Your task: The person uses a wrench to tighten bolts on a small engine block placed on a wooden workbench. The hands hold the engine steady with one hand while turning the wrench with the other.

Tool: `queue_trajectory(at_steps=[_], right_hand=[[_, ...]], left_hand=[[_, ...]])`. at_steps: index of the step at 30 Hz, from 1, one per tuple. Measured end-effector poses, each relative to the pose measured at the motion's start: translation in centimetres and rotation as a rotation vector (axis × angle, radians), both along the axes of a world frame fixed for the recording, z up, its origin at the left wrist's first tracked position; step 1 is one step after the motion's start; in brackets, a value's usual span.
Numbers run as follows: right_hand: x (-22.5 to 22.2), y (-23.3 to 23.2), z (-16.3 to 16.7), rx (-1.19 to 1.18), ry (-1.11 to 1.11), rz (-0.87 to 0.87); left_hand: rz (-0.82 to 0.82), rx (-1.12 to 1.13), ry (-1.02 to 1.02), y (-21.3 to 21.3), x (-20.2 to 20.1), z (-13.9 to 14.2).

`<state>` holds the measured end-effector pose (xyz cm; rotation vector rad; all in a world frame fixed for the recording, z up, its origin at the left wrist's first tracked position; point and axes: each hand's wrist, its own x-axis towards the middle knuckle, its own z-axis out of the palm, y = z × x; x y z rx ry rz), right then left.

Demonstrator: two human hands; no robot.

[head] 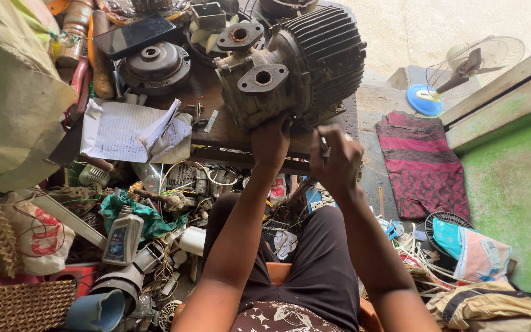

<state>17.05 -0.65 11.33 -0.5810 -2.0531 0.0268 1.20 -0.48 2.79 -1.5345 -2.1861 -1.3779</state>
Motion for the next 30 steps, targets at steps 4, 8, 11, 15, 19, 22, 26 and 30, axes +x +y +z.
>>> queue_trajectory(at_steps=[4, 8, 11, 15, 19, 22, 26, 30], right_hand=[[2.6, -2.2, -5.6, 0.068, 0.046, -0.064], [3.8, -3.4, -9.3, -0.001, 0.021, -0.099], [3.3, -3.8, -10.9, -0.023, -0.005, -0.124], [2.8, -3.6, -11.5, -0.029, 0.033, -0.131], [2.7, -3.3, -11.3, 0.011, 0.058, -0.08], [2.7, -3.1, -10.6, 0.098, 0.087, -0.017], [2.6, -3.5, -9.8, 0.111, 0.119, 0.002], [2.5, -4.1, -9.4, 0.043, 0.177, 0.003]], left_hand=[[-0.015, -0.024, -0.016, -0.1, -0.1, 0.0], [-0.043, 0.037, -0.031, -0.2, -0.1, 0.3], [-0.007, 0.068, -0.026, -0.4, 0.2, 0.8], [0.047, 0.004, -0.041, -0.2, 0.6, 1.3], [0.073, -0.12, -0.136, 0.3, 1.0, 1.6], [0.101, -0.134, -0.133, 0.6, 1.2, 1.9], [0.098, -0.119, -0.145, 0.4, 1.2, 1.9], [-0.027, 0.092, -0.119, -0.7, 0.4, 1.1]])
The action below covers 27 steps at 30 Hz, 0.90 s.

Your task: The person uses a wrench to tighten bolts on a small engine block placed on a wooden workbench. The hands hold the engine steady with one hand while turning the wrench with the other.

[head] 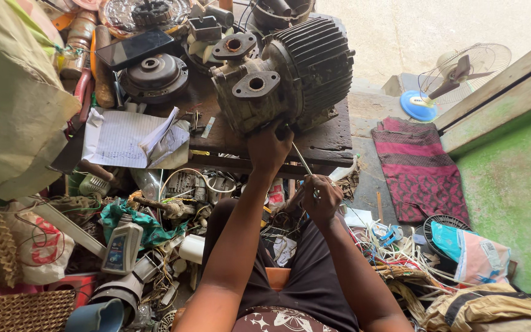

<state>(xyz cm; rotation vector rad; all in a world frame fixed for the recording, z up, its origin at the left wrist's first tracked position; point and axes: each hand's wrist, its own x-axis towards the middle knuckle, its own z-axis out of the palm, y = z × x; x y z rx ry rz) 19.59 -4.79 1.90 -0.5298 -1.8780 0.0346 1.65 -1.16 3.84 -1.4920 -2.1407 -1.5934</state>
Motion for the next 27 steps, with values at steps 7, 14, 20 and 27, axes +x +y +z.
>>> queue_trajectory(at_steps=[7, 14, 20, 27], right_hand=[[-2.0, 3.0, 4.2, 0.079, 0.015, -0.049], [-5.1, 5.9, 12.8, 0.015, -0.211, -0.018], [-5.3, 5.9, 14.1, 0.023, -0.272, -0.044], [-1.4, 3.6, 7.7, 0.011, -0.148, -0.047]], left_hand=[[-0.102, 0.054, 0.058, -0.5, -1.1, -0.6], [-0.009, 0.024, 0.101, 0.0, -0.5, -0.2], [0.02, -0.117, 0.097, 0.4, -0.4, -0.4], [0.035, -0.115, 0.105, 0.5, -0.2, -0.9]])
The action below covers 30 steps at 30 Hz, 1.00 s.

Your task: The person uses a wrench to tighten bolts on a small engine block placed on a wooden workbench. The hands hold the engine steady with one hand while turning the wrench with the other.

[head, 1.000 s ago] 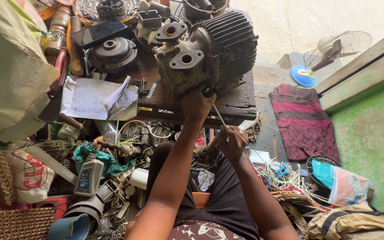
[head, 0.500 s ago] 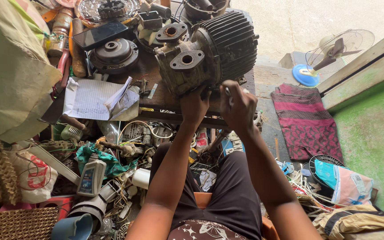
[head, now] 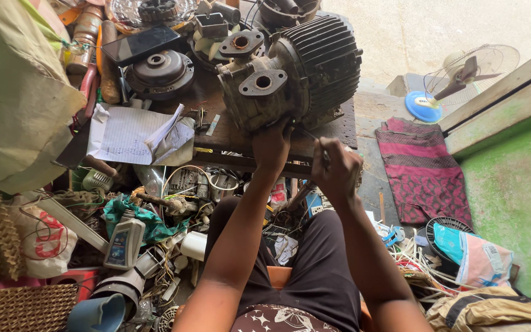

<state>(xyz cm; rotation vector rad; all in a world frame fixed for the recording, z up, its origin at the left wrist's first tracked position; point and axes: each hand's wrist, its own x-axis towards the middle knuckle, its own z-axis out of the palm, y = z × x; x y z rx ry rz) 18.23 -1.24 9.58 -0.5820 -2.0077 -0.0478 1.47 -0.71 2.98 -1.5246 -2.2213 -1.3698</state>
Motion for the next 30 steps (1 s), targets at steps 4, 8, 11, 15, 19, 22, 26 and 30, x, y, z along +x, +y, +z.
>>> queue_trajectory(at_steps=[4, 8, 11, 15, 19, 22, 26, 30], right_hand=[[1.1, -1.8, -4.9, -0.018, 0.053, -0.056], [1.0, -3.4, -8.3, -0.057, 0.059, -0.066], [0.8, -3.6, -9.3, -0.055, 0.076, -0.076], [0.8, -3.8, -9.6, -0.098, 0.044, -0.042], [0.9, -4.2, -9.8, -0.002, 0.098, 0.041], [1.0, -3.9, -9.5, 0.007, 0.131, 0.036], [0.5, -2.1, -7.0, 0.03, 0.167, 0.001], [-0.5, -0.4, -1.8, 0.027, 0.12, 0.005]], left_hand=[[-0.022, 0.04, 0.014, 0.2, -0.2, -0.3], [-0.036, 0.042, -0.047, 0.1, -0.2, 0.1], [-0.031, 0.031, -0.081, -0.1, 0.0, 0.7], [0.055, -0.071, -0.068, 0.1, 0.5, 1.6], [0.008, -0.012, -0.1, -0.2, 0.3, 1.5], [-0.073, 0.072, -0.116, -0.4, -0.2, 0.7], [-0.145, 0.117, -0.066, -0.7, -1.1, -0.2], [-0.139, 0.127, 0.006, -0.6, -1.3, -0.2]])
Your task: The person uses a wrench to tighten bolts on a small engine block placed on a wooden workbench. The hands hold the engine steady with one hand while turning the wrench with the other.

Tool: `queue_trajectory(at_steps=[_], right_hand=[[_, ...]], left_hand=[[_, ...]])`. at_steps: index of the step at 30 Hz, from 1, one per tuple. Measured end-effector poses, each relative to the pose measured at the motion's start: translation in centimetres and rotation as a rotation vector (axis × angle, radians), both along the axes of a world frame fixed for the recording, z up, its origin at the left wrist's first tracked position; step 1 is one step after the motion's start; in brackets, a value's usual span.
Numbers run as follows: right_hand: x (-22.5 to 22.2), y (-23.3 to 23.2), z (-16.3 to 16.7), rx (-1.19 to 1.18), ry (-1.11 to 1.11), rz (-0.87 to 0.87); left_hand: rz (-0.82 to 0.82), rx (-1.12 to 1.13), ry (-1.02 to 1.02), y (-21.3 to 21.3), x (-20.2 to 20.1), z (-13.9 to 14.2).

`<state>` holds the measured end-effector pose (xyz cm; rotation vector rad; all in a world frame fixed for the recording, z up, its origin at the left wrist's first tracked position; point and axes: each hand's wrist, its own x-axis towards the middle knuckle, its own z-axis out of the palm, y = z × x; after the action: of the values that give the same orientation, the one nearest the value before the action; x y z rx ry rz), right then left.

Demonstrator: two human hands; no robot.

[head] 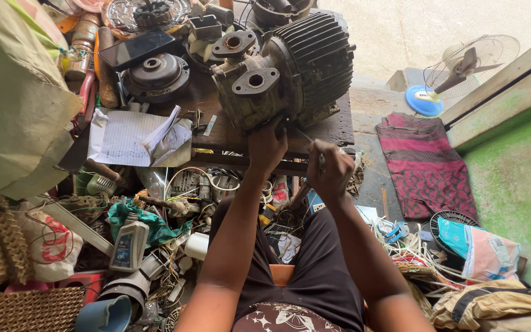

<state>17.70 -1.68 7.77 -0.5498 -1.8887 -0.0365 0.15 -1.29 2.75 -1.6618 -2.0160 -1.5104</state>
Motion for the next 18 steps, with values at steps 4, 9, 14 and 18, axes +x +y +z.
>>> queue_trajectory(at_steps=[4, 9, 14, 18], right_hand=[[-1.4, 1.3, 5.6, -0.004, -0.117, 0.023], [-1.9, 1.5, 7.9, -0.078, -0.264, -0.019], [0.0, 0.7, 2.8, -0.034, -0.159, -0.004], [1.8, -1.0, -3.9, -0.017, -0.071, -0.072]], left_hand=[[0.082, -0.049, -0.008, 0.2, 0.9, 0.5], [0.171, -0.085, 0.025, 0.4, 1.6, 0.5], [0.155, -0.088, -0.02, 0.4, 1.4, 0.2], [0.109, -0.129, -0.04, 0.3, 1.2, 0.6]])
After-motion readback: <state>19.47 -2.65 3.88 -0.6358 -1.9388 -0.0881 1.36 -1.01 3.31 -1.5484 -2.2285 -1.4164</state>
